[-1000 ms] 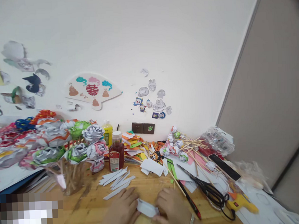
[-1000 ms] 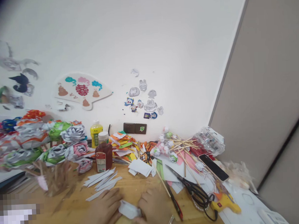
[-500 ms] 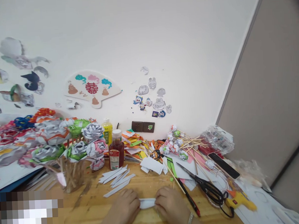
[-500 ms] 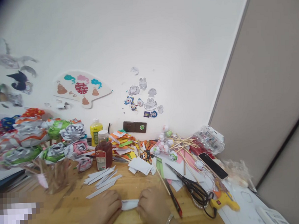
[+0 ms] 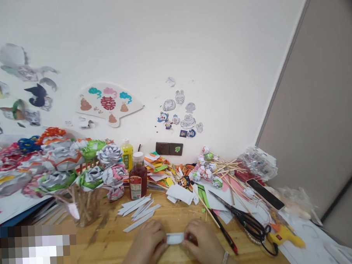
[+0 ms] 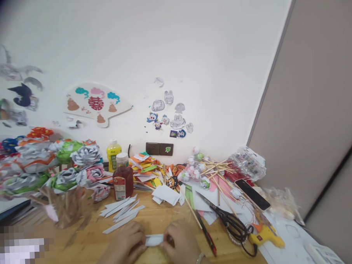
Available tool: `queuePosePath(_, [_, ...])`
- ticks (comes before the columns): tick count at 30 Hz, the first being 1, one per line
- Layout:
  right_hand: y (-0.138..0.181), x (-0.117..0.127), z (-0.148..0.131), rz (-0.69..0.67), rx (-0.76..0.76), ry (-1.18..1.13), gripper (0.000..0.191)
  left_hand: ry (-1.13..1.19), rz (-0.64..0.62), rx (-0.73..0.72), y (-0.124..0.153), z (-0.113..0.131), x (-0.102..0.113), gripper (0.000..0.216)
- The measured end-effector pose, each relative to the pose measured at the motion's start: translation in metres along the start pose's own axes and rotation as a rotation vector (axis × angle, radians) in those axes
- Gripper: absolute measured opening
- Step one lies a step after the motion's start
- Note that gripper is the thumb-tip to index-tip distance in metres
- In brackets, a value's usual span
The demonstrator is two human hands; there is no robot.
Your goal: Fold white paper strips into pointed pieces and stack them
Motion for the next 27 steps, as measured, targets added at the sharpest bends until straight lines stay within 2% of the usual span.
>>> queuePosePath(9, [-0.001, -0.006, -0.005, 0.072, -0.052, 0.05, 0.005, 0.065, 0.087, 0.121, -0.003, 0.002, -0.001, 0.013])
queuePosePath(14, [-0.001, -0.01, -0.006, 0.122, -0.034, 0.063, 0.006, 0.104, 0.147, 0.132, -0.003, 0.003, -0.003, 0.008])
queuePosePath(27, [-0.001, -0.015, -0.002, 0.196, -0.089, 0.074, 0.01, -0.028, 0.11, 0.172, -0.006, 0.001, -0.004, 0.014])
Point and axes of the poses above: each hand's wrist, its own y-axis away from the middle knuckle, its own x-axis out of the back of the hand, z = x × y, the point moved 2 cm from there along -y, towards the middle knuckle, and after that the axes turned 15 degrees about -x, right-handed, at the moved point
